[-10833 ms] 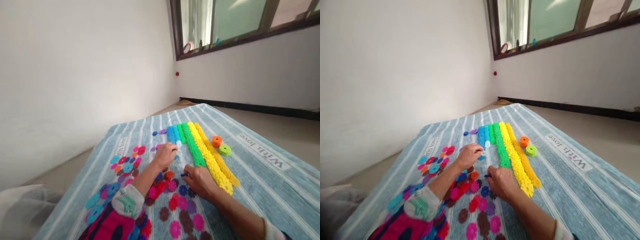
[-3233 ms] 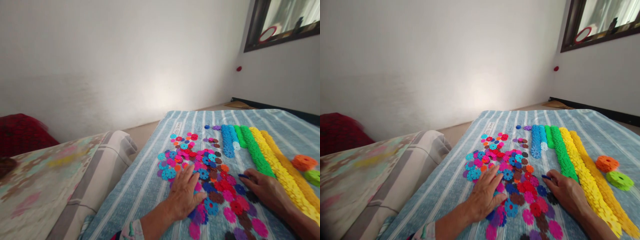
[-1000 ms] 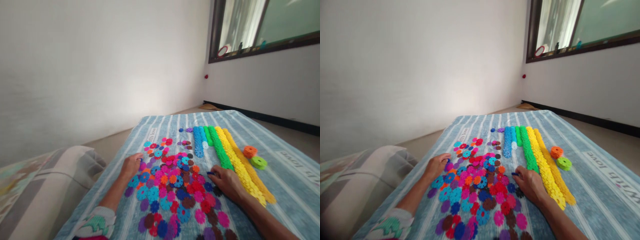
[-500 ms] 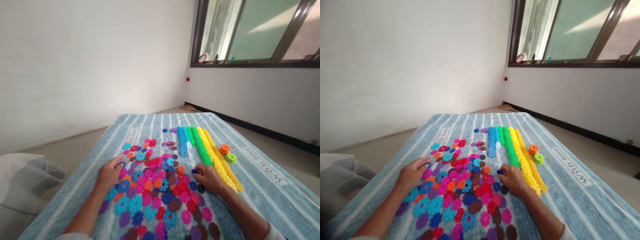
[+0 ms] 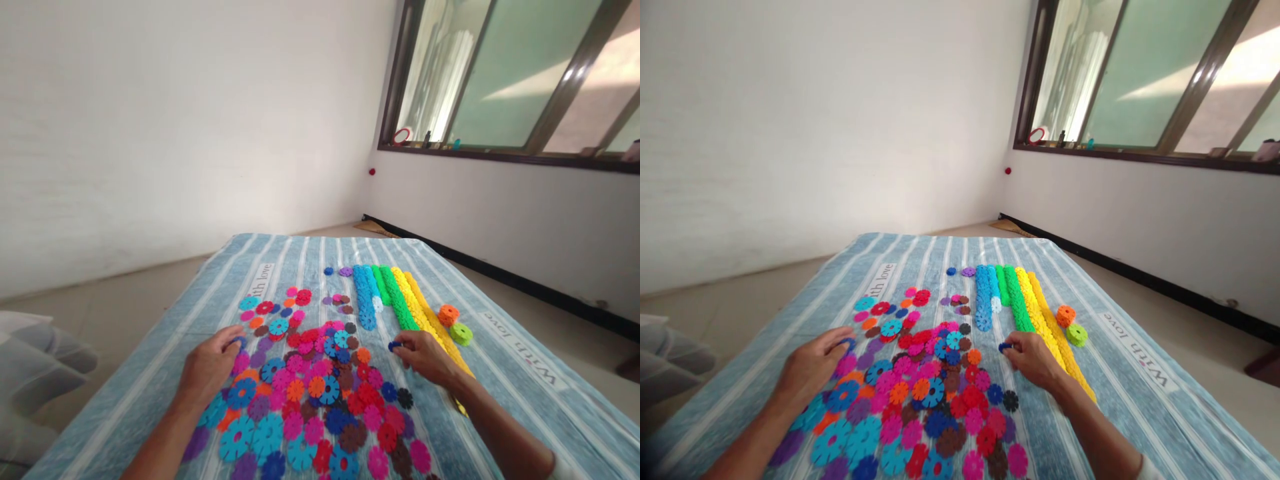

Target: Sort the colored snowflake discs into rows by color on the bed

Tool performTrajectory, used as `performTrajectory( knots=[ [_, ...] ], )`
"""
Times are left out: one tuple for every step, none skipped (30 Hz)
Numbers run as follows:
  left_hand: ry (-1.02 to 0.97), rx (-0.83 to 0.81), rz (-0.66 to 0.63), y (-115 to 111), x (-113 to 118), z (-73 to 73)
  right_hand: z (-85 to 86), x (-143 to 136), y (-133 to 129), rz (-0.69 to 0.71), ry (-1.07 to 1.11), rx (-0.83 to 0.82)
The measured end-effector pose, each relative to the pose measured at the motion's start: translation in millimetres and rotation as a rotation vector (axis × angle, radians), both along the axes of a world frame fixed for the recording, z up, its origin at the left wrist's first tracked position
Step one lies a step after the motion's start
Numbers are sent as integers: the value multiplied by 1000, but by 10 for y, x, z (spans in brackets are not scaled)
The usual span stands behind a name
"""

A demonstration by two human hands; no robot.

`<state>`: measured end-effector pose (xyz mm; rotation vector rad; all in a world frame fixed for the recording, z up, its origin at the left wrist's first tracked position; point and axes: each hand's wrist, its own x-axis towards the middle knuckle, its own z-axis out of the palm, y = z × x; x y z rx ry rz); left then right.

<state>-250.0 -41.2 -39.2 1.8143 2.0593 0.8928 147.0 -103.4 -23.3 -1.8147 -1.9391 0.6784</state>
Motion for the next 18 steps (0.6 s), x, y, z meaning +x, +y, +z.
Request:
performTrajectory(
  knots=[
    [-5, 5, 2, 3, 1, -4, 59, 17, 69, 6, -95, 35],
    [-9, 12, 2, 5, 1, -9, 113, 35, 153, 5, -145, 59],
    [-11, 18, 3, 7, 2, -16, 157, 50, 251, 0, -175, 75],
    [-11, 24, 2, 9, 1, -23, 189, 64, 358, -6, -205, 83],
    [-10, 28, 2, 11, 0, -31, 206, 74, 469, -17, -235, 87],
    [-10, 30, 2, 12, -3, -39, 209, 79, 579, -30, -265, 87],
    [-12, 34, 1, 12, -5, -48, 200, 80, 680, -37, -295, 84],
    [-14, 41, 2, 12, -8, -57, 184, 77, 770, -45, -322, 80],
    [-19, 51, 3, 11, -11, -65, 164, 69, 843, -46, -344, 72],
    [-23, 59, 3, 10, -13, -72, 145, 58, 900, -43, -362, 63],
    [-27, 65, 4, 9, -15, -77, 128, 45, 941, -37, -375, 54],
    [-30, 68, 4, 8, -16, -81, 116, 31, 967, -28, -384, 45],
    [-32, 68, 4, 8, -17, -83, 108, 17, 983, -20, -392, 38],
    [-34, 64, 3, 7, -17, -84, 104, 4, 990, -13, -399, 33],
    [-35, 59, 2, 6, -17, -83, 102, -7, 993, -9, -406, 30],
    [-36, 56, 1, 5, -16, -81, 102, -16, 994, -6, -413, 28],
    [-37, 54, 1, 4, -15, -78, 100, -23, 995, -6, -422, 28],
    [-37, 54, 0, 3, -13, -75, 97, -29, 996, -8, -431, 30]
  ],
)
